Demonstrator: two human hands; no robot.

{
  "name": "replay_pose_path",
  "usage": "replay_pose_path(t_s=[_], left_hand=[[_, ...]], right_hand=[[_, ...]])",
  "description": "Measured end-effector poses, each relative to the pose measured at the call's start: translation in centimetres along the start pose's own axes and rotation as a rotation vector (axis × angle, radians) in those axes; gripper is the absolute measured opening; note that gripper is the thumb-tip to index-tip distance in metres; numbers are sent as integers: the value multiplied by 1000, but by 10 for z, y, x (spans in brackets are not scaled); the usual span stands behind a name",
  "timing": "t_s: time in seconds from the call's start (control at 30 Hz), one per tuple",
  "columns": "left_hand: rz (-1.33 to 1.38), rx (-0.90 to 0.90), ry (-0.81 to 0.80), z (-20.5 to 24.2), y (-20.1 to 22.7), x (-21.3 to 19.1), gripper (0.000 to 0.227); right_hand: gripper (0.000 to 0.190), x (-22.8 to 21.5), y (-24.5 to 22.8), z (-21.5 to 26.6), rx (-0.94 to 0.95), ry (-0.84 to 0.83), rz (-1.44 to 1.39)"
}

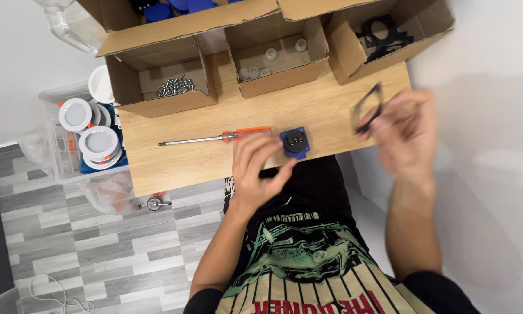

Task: The person assembles a small electrical component on a wooden table. They use a screwdriver to tighten screws on a blue plastic piece, then attach a black plastic part and a white plastic housing. The person repeats the process with another blue piece, securing it with screws and attaching the corresponding black and white parts.

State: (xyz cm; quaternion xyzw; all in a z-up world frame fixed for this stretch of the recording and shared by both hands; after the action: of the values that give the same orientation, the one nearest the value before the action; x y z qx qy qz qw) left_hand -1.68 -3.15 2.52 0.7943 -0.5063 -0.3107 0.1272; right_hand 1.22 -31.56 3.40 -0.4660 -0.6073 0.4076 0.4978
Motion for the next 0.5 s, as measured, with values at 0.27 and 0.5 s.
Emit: replay_pose_path(t_s=[0.27, 0.5], left_hand=[[87, 112, 91, 6, 31, -7, 29], [84, 147, 62, 6, 27, -8, 23]], right_hand=[[26, 51, 53, 71, 93, 16, -29], [28, 61, 51, 75, 82, -22, -6]])
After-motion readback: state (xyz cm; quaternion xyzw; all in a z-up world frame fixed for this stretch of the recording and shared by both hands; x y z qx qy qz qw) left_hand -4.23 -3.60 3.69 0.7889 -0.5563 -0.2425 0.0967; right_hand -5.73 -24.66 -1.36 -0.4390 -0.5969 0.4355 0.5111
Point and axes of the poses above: each hand's wrist, its own z-axis away from the middle knuckle, its own x-axis out of the palm, y = z × x, the point moved 3 cm from there along -z, towards the middle knuckle, and after that the axes turned 5 degrees about x, right-handed, at the moved point
